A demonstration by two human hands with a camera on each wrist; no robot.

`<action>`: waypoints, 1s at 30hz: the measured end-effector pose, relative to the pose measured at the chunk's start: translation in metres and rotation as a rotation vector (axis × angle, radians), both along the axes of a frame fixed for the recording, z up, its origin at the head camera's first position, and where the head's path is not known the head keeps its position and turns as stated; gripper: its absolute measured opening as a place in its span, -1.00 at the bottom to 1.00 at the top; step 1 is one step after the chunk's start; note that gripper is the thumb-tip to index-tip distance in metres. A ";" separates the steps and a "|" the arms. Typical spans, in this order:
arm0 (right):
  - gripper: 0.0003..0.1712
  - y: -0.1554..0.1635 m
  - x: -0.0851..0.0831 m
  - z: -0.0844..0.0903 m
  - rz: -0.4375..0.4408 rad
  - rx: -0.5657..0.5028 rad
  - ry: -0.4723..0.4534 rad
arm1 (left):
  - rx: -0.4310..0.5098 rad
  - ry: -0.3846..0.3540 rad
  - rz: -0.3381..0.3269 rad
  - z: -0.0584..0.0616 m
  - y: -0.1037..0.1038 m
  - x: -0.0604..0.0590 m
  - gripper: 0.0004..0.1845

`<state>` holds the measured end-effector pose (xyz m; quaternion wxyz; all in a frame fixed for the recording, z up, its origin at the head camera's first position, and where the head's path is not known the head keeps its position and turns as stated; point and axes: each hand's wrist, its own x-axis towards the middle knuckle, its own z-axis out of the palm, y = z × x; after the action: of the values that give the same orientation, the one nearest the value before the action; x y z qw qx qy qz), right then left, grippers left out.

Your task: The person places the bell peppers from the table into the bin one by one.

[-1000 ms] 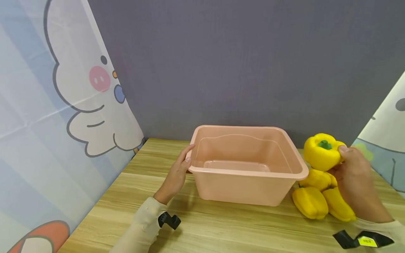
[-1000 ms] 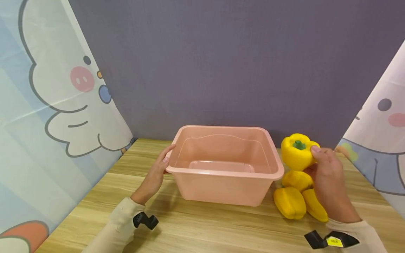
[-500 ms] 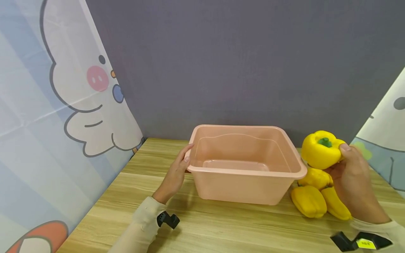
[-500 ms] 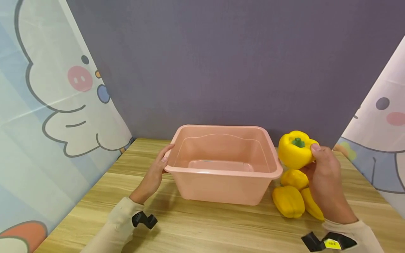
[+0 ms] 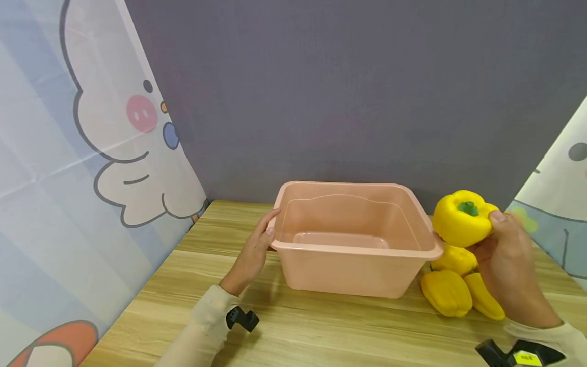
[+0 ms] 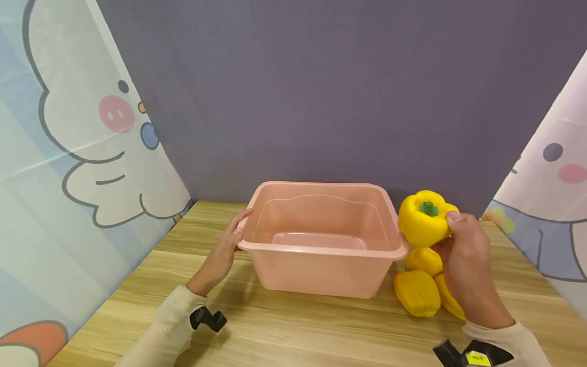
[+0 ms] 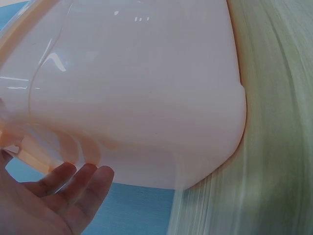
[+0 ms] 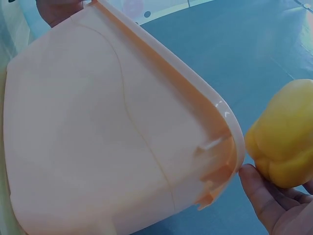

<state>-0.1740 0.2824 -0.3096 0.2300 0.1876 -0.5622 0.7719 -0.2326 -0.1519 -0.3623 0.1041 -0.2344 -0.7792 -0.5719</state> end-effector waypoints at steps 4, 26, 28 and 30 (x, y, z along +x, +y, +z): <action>-0.77 -0.001 0.000 0.000 0.018 -0.021 0.006 | -0.003 0.001 -0.005 0.000 0.000 0.000 -0.45; -0.83 -0.008 0.004 0.001 -0.029 0.104 0.004 | 0.005 0.026 -0.019 -0.001 -0.001 -0.002 -0.46; -0.83 -0.008 0.003 0.001 -0.008 0.069 0.012 | 0.010 0.022 -0.025 -0.001 0.000 -0.003 -0.46; -0.82 -0.007 0.002 0.002 0.014 0.047 0.014 | 0.014 0.023 -0.029 -0.001 0.000 -0.003 -0.46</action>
<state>-0.1722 0.2751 -0.3080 0.2237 0.2024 -0.5773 0.7587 -0.2359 -0.1517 -0.3632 0.1064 -0.2513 -0.7704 -0.5762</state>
